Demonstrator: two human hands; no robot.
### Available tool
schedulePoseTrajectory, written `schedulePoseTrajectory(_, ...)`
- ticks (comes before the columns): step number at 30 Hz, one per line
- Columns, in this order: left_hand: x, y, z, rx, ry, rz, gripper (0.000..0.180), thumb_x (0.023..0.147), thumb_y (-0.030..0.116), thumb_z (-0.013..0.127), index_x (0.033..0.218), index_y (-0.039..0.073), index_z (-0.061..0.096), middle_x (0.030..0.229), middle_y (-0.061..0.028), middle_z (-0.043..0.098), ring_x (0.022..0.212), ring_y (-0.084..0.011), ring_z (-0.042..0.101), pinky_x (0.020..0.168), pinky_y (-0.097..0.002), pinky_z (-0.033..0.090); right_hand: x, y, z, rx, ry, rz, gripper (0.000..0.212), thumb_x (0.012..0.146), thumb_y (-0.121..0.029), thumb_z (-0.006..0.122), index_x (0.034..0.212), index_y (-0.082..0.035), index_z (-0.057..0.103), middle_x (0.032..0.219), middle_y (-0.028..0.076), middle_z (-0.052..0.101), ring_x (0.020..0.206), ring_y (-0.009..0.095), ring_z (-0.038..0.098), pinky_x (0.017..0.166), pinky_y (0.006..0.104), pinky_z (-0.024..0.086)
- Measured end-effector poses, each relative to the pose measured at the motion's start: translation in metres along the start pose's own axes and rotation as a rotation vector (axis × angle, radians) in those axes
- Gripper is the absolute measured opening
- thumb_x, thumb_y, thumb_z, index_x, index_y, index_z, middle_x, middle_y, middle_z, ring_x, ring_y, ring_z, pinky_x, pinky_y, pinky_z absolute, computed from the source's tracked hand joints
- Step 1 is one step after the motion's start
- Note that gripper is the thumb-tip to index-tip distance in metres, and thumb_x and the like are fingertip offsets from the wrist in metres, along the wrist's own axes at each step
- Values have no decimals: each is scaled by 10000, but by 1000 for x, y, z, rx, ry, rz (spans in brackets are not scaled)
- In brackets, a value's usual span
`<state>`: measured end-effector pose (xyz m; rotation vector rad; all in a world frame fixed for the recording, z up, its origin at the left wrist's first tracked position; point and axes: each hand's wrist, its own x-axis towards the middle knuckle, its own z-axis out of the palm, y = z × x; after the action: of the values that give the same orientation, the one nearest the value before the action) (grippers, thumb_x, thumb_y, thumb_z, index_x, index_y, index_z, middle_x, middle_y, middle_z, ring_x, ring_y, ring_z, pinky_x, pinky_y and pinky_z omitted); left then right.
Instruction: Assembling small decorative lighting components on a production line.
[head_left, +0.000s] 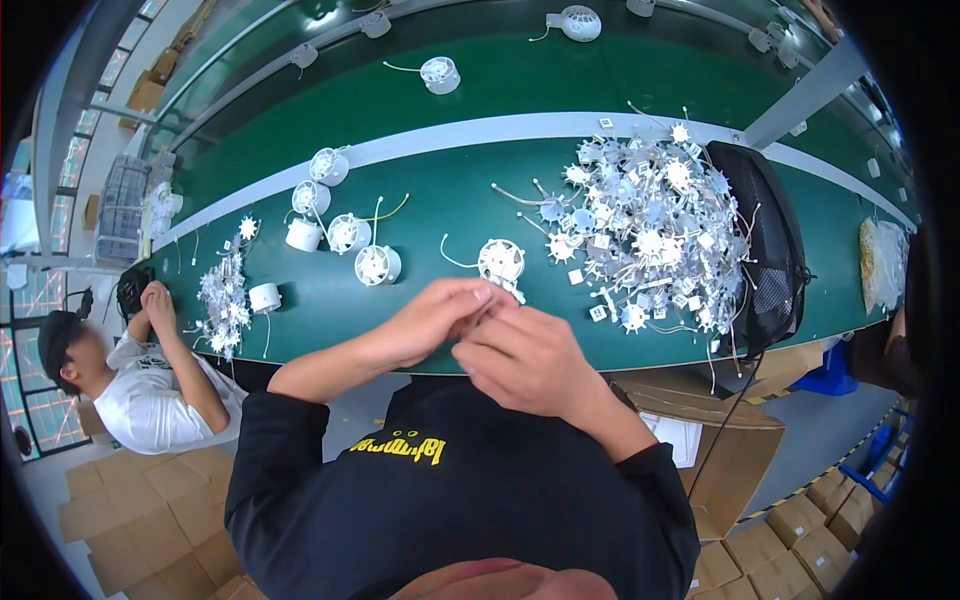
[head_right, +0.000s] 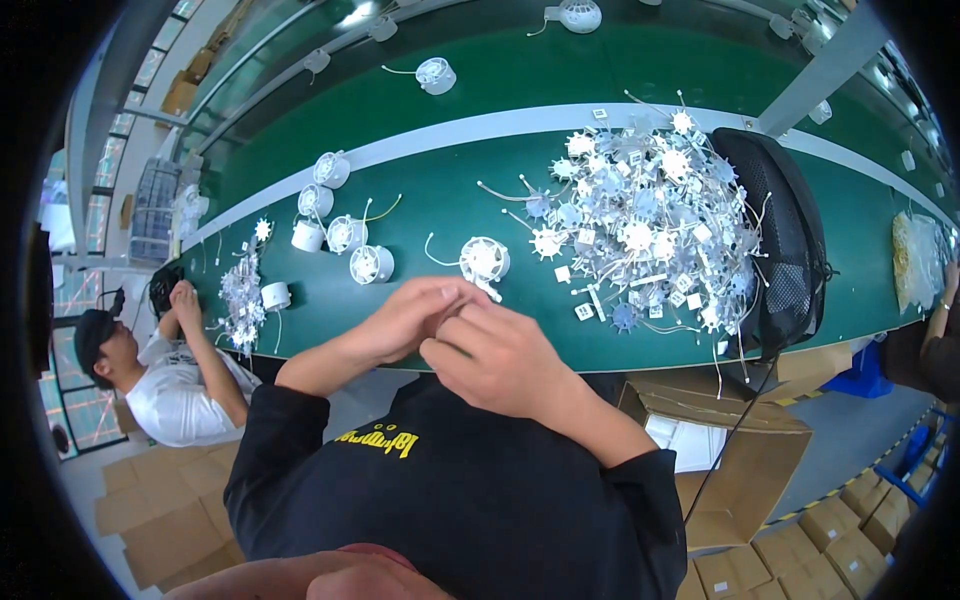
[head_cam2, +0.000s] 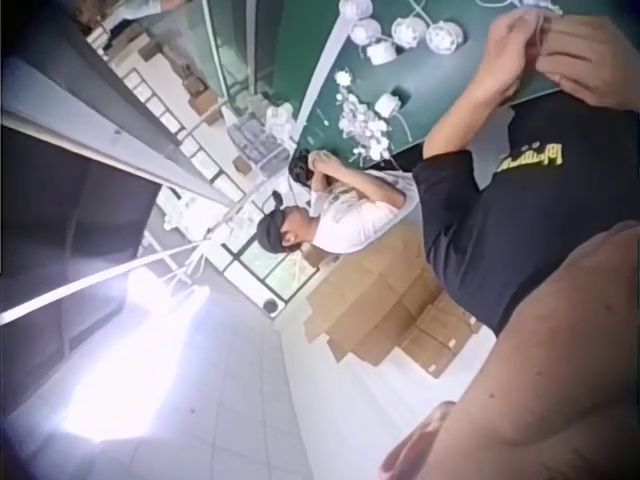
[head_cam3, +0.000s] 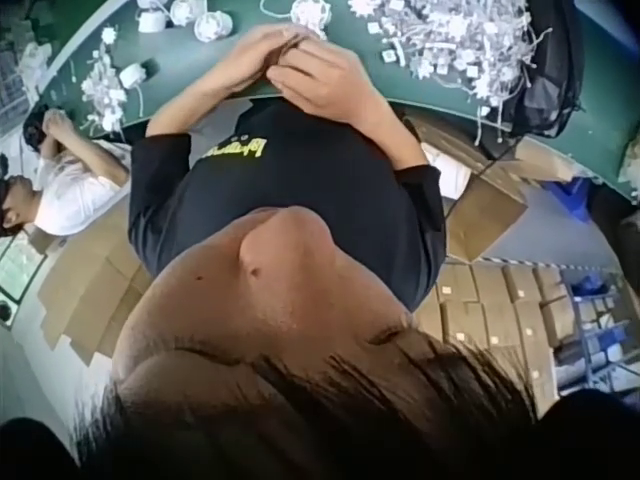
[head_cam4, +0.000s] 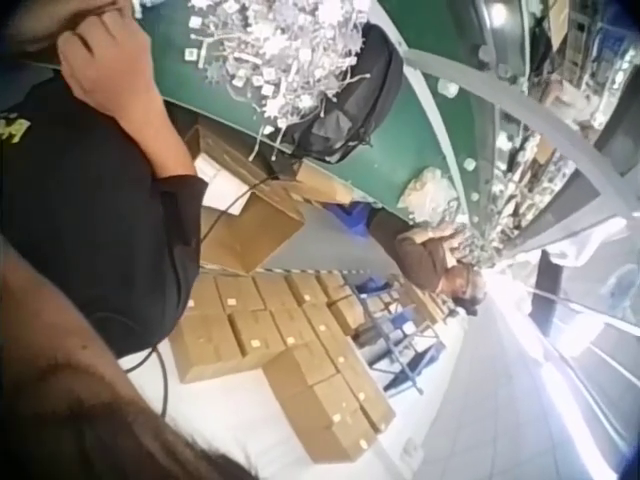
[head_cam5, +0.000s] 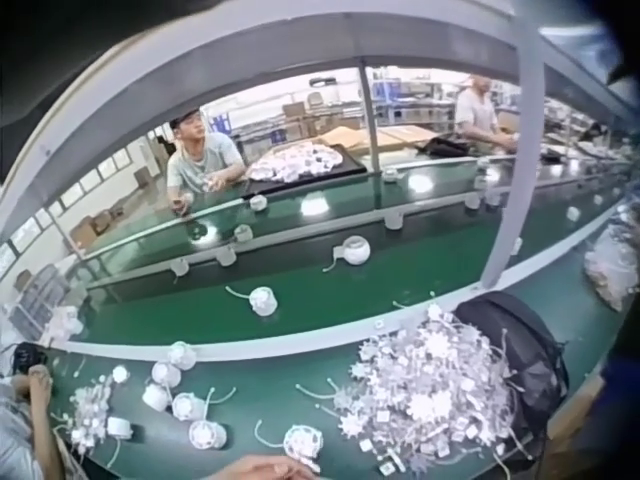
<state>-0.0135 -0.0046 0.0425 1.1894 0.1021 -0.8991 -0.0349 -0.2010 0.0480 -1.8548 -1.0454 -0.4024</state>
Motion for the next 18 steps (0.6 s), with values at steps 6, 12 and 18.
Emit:
schedulePoseTrajectory(6, 0, 0, -18, 38, 41, 77, 229, 1072, 180, 519, 1156, 3, 639, 879, -23, 663, 735, -119, 609, 625, -309, 472, -16, 0, 11, -110, -180, -7, 306, 738, -84, 782, 1038, -81, 719, 959, 27, 657, 832, 199, 653, 695, 333, 529)
schedulePoseTrajectory(12, -13, 18, -2, 942, 55, 432, 99, 987, 99, 579, 976, 50, 665, 663, -28, 569, 527, -161, 541, 497, -354, 393, 4, 3, -13, -48, 343, 362, 340, 789, -85, 795, 1117, -46, 716, 1011, 39, 669, 809, 230, 661, 705, 330, 538)
schedulePoseTrajectory(18, -5, 8, -2, 1118, -30, 613, 96, 904, 74, 648, 984, 71, 702, 712, -64, 595, 547, -238, 578, 490, -375, 430, -18, 20, -26, 250, -44, 548, 311, 855, -97, 786, 1132, -4, 680, 896, 65, 683, 770, 208, 677, 704, 304, 540)
